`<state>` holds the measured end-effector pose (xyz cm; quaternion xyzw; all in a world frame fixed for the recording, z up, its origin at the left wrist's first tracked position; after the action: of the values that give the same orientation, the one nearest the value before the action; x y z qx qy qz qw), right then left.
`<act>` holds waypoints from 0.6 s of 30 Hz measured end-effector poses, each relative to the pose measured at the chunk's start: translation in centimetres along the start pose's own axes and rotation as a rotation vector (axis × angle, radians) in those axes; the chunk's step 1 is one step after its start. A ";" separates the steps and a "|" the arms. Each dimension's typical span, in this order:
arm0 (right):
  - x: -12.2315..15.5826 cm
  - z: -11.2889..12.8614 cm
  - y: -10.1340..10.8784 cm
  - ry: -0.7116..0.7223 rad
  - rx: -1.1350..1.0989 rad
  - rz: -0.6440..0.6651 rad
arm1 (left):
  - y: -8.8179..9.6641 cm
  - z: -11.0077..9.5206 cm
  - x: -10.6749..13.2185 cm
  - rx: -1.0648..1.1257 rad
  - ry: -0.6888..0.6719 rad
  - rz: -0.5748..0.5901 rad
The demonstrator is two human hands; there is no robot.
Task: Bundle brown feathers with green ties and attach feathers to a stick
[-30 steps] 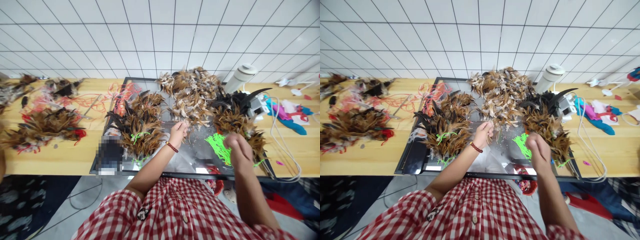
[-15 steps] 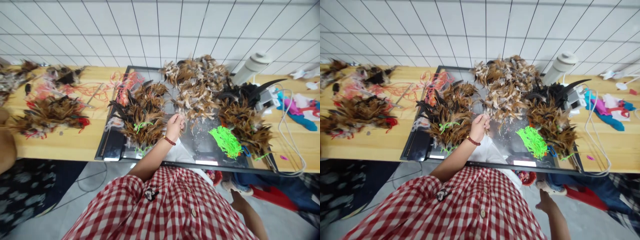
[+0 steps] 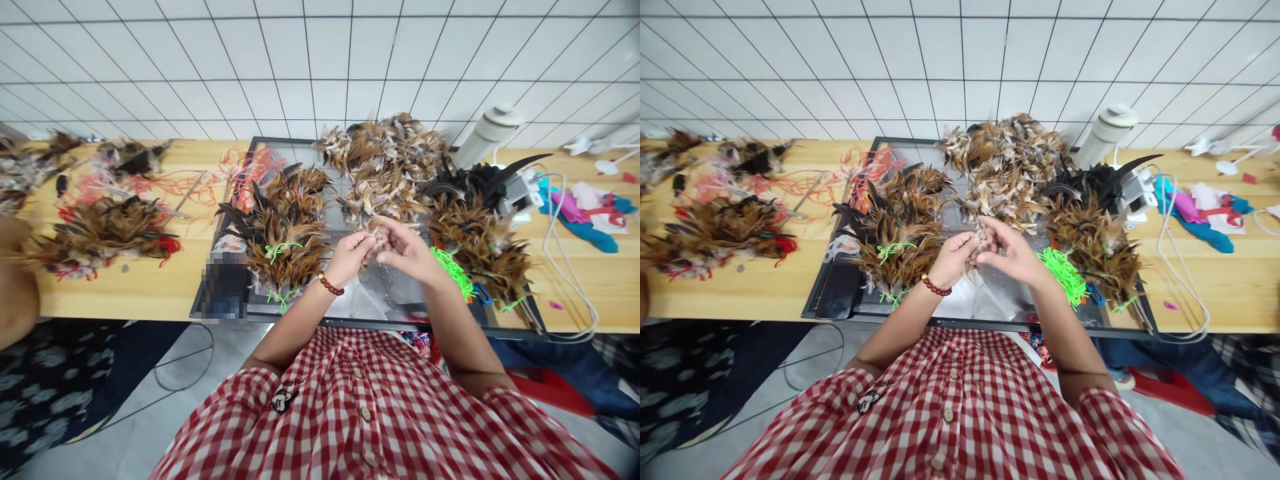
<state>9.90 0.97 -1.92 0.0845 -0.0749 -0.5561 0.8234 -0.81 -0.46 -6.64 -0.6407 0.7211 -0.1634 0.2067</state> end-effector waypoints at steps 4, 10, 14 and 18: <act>-1.2 -0.8 -1.7 -0.011 -0.130 0.152 | 0.3 -1.3 0.1 -0.020 -0.030 0.038; -1.6 -1.3 -1.0 -0.040 -0.301 0.057 | -0.1 -0.7 -0.7 -0.025 -0.040 0.070; -1.8 -2.1 -1.6 -0.063 -0.447 0.125 | -0.1 0.1 -0.5 -0.110 -0.016 0.122; -1.9 -2.7 -1.4 -0.106 -0.441 0.146 | 0.0 -0.2 0.0 -0.246 -0.045 0.191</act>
<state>8.48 2.35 -4.91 -0.1325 -0.0007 -0.5018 0.8548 -0.88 -0.47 -6.47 -0.5932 0.7885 -0.0391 0.1574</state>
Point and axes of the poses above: each hand's wrist, its own x-axis away from the middle knuckle, its own y-axis out of the back of the hand, z = x × y, the point moved 10 cm from there along -x, towards the middle knuckle, and after that the axes turned 15 degrees about -y, right-handed, at the moved point
